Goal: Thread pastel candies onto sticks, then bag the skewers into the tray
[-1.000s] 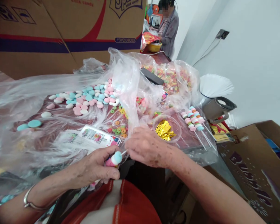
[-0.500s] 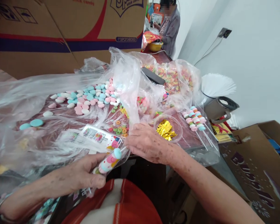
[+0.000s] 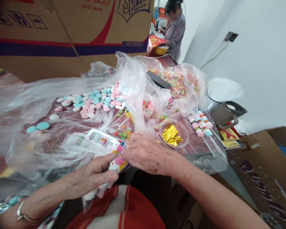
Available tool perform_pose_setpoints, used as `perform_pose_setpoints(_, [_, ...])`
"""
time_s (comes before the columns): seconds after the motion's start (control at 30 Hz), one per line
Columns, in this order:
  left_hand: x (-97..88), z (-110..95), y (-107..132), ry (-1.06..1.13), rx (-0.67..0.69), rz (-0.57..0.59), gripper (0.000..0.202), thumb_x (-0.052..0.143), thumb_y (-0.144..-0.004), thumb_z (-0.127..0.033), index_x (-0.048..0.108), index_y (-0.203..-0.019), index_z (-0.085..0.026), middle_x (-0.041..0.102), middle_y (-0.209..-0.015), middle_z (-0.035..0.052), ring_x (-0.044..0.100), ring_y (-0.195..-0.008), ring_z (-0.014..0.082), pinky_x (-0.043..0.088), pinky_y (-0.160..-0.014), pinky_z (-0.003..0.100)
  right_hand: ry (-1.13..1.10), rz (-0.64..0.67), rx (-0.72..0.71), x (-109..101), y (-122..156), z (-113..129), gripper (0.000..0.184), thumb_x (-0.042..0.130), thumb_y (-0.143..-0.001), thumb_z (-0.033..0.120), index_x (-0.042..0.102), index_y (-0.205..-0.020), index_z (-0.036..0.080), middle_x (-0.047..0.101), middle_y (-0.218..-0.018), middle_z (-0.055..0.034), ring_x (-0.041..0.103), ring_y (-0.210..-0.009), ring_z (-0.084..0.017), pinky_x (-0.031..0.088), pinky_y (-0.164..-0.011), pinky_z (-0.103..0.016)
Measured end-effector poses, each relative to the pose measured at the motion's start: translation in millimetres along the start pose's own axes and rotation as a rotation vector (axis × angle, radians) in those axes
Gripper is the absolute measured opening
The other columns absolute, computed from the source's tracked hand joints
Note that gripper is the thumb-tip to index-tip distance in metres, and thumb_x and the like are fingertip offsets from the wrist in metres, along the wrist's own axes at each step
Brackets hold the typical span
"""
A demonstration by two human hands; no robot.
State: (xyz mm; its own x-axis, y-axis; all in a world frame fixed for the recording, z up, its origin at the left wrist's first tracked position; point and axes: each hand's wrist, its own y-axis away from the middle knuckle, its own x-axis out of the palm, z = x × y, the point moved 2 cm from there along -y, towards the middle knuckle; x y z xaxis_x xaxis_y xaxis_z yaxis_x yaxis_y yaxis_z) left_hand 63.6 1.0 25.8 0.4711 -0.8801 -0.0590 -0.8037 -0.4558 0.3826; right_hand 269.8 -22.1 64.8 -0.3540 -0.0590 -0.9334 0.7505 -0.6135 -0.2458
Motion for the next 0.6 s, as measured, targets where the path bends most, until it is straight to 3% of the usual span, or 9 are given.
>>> perform_pose_setpoints(0.1, [9.8,-1,0,0.156,-0.067,0.026,0.043,0.056,-0.091,-0.054,0.054,-0.116,-0.02,0.06,-0.068,-0.0029,0.053,-0.049,0.0104,0.04,-0.043,0.017,-0.049,0.002,0.001,3,-3,4,0.028,0.043,-0.1,0.017,0.057,-0.076,0.017,0.06,-0.075,-0.0018,0.043,-0.074,-0.017,0.033,-0.074,-0.032])
perform_pose_setpoints(0.27, [17.6,-5,-1,0.393,-0.094,-0.066,0.04,0.054,-0.091,-0.058,0.055,-0.1,-0.019,0.069,-0.073,0.003,0.055,-0.045,0.0082,0.038,-0.038,0.014,-0.11,-0.049,0.063,4,-4,3,0.024,0.046,-0.1,0.022,0.059,-0.08,0.019,0.061,-0.079,-0.0013,0.049,-0.077,-0.017,0.038,-0.075,-0.032])
perform_pose_setpoints(0.33, [17.4,-7,-4,0.438,-0.068,-0.148,0.039,0.055,-0.09,-0.057,0.057,-0.092,-0.019,0.071,-0.073,0.0044,0.057,-0.044,0.0088,0.038,-0.036,0.014,-0.09,-0.155,0.142,4,-5,2,0.015,0.05,-0.099,0.026,0.062,-0.099,0.019,0.065,-0.092,-0.0047,0.055,-0.088,-0.02,0.043,-0.081,-0.035])
perform_pose_setpoints(0.43, [14.7,-8,-9,0.514,-0.024,-0.321,0.037,0.06,-0.087,-0.054,0.059,-0.081,-0.018,0.07,-0.069,0.0041,0.06,-0.045,0.0109,0.039,-0.035,0.015,0.003,-0.375,0.355,5,-5,0,0.037,0.049,-0.099,0.029,0.049,-0.134,0.014,0.063,-0.118,-0.0139,0.057,-0.108,-0.025,0.047,-0.092,-0.041])
perform_pose_setpoints(0.5, [11.7,-9,-12,0.522,-0.018,-0.427,0.036,0.062,-0.085,-0.053,0.06,-0.078,-0.018,0.069,-0.062,0.0028,0.056,-0.04,0.01,0.035,-0.032,0.015,0.06,-0.424,0.402,8,-6,1,0.039,0.042,-0.101,0.025,0.046,-0.137,0.011,0.064,-0.117,-0.0159,0.059,-0.109,-0.027,0.049,-0.092,-0.043])
perform_pose_setpoints(0.6, [5.6,-12,-13,0.431,-0.027,-0.53,0.037,0.061,-0.085,-0.055,0.062,-0.078,-0.018,0.067,-0.053,0.0017,0.043,-0.031,0.0069,0.027,-0.027,0.013,0.052,-0.388,0.344,11,-8,3,0.033,0.038,-0.102,0.022,0.054,-0.129,0.011,0.068,-0.109,-0.0155,0.062,-0.103,-0.027,0.051,-0.089,-0.043])
